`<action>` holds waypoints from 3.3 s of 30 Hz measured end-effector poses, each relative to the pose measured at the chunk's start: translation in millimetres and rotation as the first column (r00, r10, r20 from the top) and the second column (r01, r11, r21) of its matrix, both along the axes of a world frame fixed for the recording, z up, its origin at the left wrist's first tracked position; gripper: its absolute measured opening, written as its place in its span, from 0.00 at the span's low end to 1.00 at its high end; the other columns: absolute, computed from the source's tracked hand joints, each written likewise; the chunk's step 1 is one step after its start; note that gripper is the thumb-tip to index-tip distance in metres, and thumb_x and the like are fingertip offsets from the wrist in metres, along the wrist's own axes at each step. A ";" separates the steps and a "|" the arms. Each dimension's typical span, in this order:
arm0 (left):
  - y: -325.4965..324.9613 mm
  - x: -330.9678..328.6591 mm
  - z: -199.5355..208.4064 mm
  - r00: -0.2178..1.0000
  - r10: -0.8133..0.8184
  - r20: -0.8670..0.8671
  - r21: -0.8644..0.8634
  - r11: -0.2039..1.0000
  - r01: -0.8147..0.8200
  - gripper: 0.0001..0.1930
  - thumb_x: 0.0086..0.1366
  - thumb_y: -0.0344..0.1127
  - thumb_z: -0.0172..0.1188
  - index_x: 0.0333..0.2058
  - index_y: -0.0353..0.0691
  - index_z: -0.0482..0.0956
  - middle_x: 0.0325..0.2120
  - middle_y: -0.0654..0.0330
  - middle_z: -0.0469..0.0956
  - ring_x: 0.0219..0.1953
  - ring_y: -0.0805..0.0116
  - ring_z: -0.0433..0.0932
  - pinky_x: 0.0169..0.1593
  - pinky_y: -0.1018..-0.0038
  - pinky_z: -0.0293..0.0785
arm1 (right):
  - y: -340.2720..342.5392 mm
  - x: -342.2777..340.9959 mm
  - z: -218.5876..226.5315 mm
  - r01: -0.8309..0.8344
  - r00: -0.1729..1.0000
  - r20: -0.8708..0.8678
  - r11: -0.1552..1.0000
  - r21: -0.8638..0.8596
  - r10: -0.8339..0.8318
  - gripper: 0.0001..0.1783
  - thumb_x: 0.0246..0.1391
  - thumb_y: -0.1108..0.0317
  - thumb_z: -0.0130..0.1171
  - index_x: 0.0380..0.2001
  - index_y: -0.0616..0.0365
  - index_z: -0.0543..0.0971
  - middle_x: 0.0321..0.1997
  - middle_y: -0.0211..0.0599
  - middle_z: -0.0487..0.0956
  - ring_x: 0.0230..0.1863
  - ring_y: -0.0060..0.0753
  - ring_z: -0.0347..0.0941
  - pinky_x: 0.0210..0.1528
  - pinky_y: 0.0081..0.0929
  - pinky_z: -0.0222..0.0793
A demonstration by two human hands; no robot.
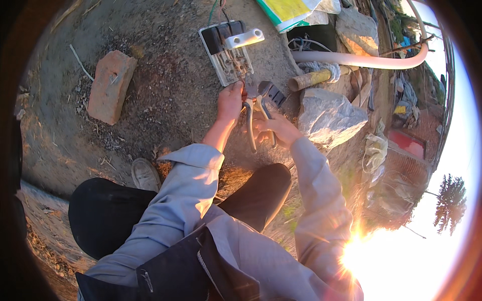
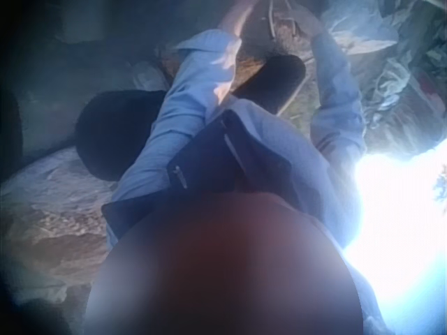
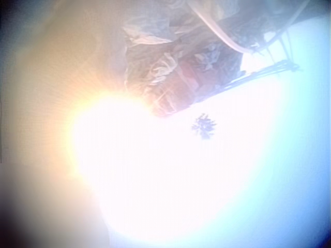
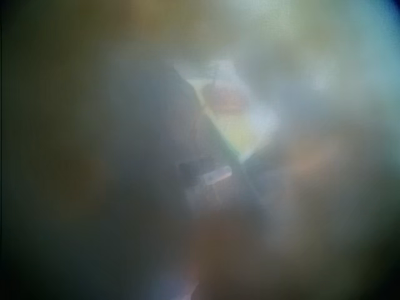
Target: The person squats on the ground and uses pliers to strip and connect wires to a small electrical component. They repeatedly adjust the wires and tighten connections with the pliers.
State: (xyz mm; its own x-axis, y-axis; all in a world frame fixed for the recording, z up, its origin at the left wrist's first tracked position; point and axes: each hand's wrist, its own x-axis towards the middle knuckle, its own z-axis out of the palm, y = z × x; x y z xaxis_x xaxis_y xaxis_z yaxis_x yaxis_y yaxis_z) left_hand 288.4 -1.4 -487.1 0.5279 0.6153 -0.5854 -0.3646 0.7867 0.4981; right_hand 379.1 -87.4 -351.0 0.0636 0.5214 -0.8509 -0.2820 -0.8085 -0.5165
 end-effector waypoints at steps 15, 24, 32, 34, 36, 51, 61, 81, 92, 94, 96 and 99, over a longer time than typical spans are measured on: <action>4.0 -16.1 -6.0 0.952 0.012 0.307 -0.169 0.985 0.043 0.18 0.73 0.43 0.51 0.47 0.32 0.78 0.43 0.55 0.81 0.45 0.65 0.79 0.52 0.67 0.74 | 0.0 55.0 -46.9 -0.028 0.944 -0.326 0.997 0.068 0.049 0.38 0.50 0.65 0.63 0.63 0.67 0.67 0.56 0.55 0.78 0.57 0.49 0.77 0.56 0.43 0.77; 4.9 -17.2 -5.2 0.930 -0.058 0.364 -0.061 0.994 0.087 0.27 0.74 0.52 0.50 0.55 0.32 0.74 0.50 0.51 0.80 0.50 0.63 0.79 0.56 0.66 0.73 | -7.2 30.4 -29.6 -0.016 0.996 -0.082 0.995 0.096 0.024 0.41 0.52 0.68 0.61 0.69 0.59 0.60 0.60 0.51 0.74 0.55 0.44 0.78 0.54 0.36 0.77; 5.4 -14.5 0.0 0.950 -0.037 0.310 -0.120 0.990 0.077 0.28 0.74 0.55 0.50 0.52 0.30 0.73 0.44 0.49 0.82 0.45 0.61 0.83 0.49 0.66 0.79 | -3.5 8.9 38.4 0.114 0.992 -0.068 0.991 0.070 -0.110 0.29 0.54 0.63 0.64 0.58 0.60 0.71 0.52 0.50 0.79 0.56 0.47 0.78 0.55 0.44 0.77; 5.1 -15.1 0.7 0.948 -0.018 0.318 -0.146 0.987 0.068 0.26 0.74 0.54 0.51 0.51 0.31 0.72 0.42 0.50 0.83 0.43 0.62 0.84 0.46 0.67 0.81 | -3.5 -2.0 46.4 0.293 0.911 -0.338 0.948 0.127 -0.236 0.28 0.52 0.63 0.64 0.56 0.60 0.73 0.53 0.51 0.77 0.58 0.46 0.76 0.58 0.47 0.75; 4.9 -15.0 -0.7 0.948 -0.025 0.318 -0.151 0.986 0.077 0.26 0.75 0.53 0.51 0.51 0.30 0.72 0.42 0.49 0.82 0.44 0.61 0.84 0.46 0.67 0.81 | -1.3 -9.4 53.5 0.285 0.918 -0.313 0.954 0.092 -0.244 0.29 0.50 0.64 0.64 0.55 0.61 0.76 0.54 0.50 0.76 0.58 0.45 0.74 0.61 0.50 0.72; 2.6 -9.9 -8.4 0.941 -0.084 0.329 -0.076 0.990 0.115 0.24 0.73 0.44 0.57 0.56 0.29 0.73 0.49 0.49 0.81 0.49 0.58 0.82 0.50 0.67 0.80 | 65.3 30.5 97.0 -0.685 -0.545 0.716 0.261 -0.680 0.437 0.29 0.44 0.75 0.61 0.54 0.47 0.78 0.65 0.49 0.68 0.69 0.52 0.60 0.70 0.51 0.51; 2.0 -9.7 -4.2 0.946 -0.045 0.320 -0.098 0.992 0.080 0.19 0.74 0.39 0.56 0.53 0.28 0.76 0.43 0.52 0.83 0.43 0.65 0.83 0.45 0.72 0.79 | 87.1 32.4 97.3 -0.638 -0.687 0.638 0.133 -0.759 0.347 0.30 0.47 0.75 0.58 0.57 0.44 0.77 0.70 0.47 0.64 0.73 0.51 0.56 0.73 0.51 0.48; 2.5 -7.0 -6.3 0.954 -0.053 0.294 -0.149 0.984 0.100 0.22 0.78 0.45 0.44 0.53 0.29 0.73 0.46 0.47 0.82 0.46 0.58 0.84 0.47 0.68 0.80 | 109.5 0.2 103.5 -0.541 -0.625 0.503 0.133 -0.830 0.597 0.23 0.52 0.71 0.57 0.53 0.44 0.79 0.43 0.45 0.78 0.47 0.49 0.76 0.48 0.43 0.71; 2.8 -3.8 -10.2 0.949 -0.054 0.312 -0.168 0.980 0.111 0.21 0.78 0.44 0.46 0.50 0.29 0.75 0.45 0.50 0.83 0.46 0.61 0.84 0.47 0.69 0.79 | 120.0 1.0 103.5 -0.413 0.468 0.420 0.612 -0.674 0.778 0.17 0.52 0.67 0.64 0.46 0.58 0.80 0.34 0.49 0.82 0.36 0.49 0.80 0.40 0.41 0.73; 4.1 -4.1 -12.0 0.945 -0.058 0.321 -0.147 0.983 0.111 0.21 0.77 0.44 0.47 0.50 0.29 0.76 0.45 0.50 0.83 0.46 0.61 0.84 0.47 0.69 0.79 | 115.7 4.8 99.9 -0.465 0.395 0.474 0.616 -0.635 0.787 0.16 0.52 0.67 0.65 0.44 0.59 0.80 0.32 0.47 0.81 0.33 0.45 0.79 0.37 0.39 0.73; 3.3 -5.5 -11.2 0.945 -0.083 0.316 -0.130 0.983 0.130 0.21 0.77 0.45 0.48 0.50 0.29 0.76 0.45 0.50 0.83 0.46 0.61 0.84 0.47 0.69 0.79 | 110.5 13.9 101.0 -0.596 0.062 0.532 0.458 -0.659 0.845 0.15 0.53 0.67 0.65 0.43 0.59 0.80 0.30 0.43 0.81 0.29 0.37 0.78 0.34 0.36 0.72; 3.4 -6.8 -8.2 0.951 -0.053 0.303 -0.130 0.987 0.097 0.20 0.75 0.43 0.52 0.52 0.29 0.76 0.45 0.51 0.83 0.45 0.61 0.84 0.47 0.70 0.79 | 105.1 30.9 105.3 -0.538 0.167 0.525 0.523 -0.661 0.835 0.10 0.53 0.70 0.65 0.39 0.60 0.81 0.25 0.30 0.77 0.25 0.21 0.71 0.29 0.28 0.67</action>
State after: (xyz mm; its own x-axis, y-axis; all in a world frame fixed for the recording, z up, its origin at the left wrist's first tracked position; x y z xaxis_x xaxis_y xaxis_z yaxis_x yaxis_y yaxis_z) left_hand 281.6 2.0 -495.3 0.7328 0.4894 -0.4727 -0.4163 0.8720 0.2574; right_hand 410.0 17.6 -245.7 0.4332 0.4720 -0.7678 0.8146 -0.5695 0.1095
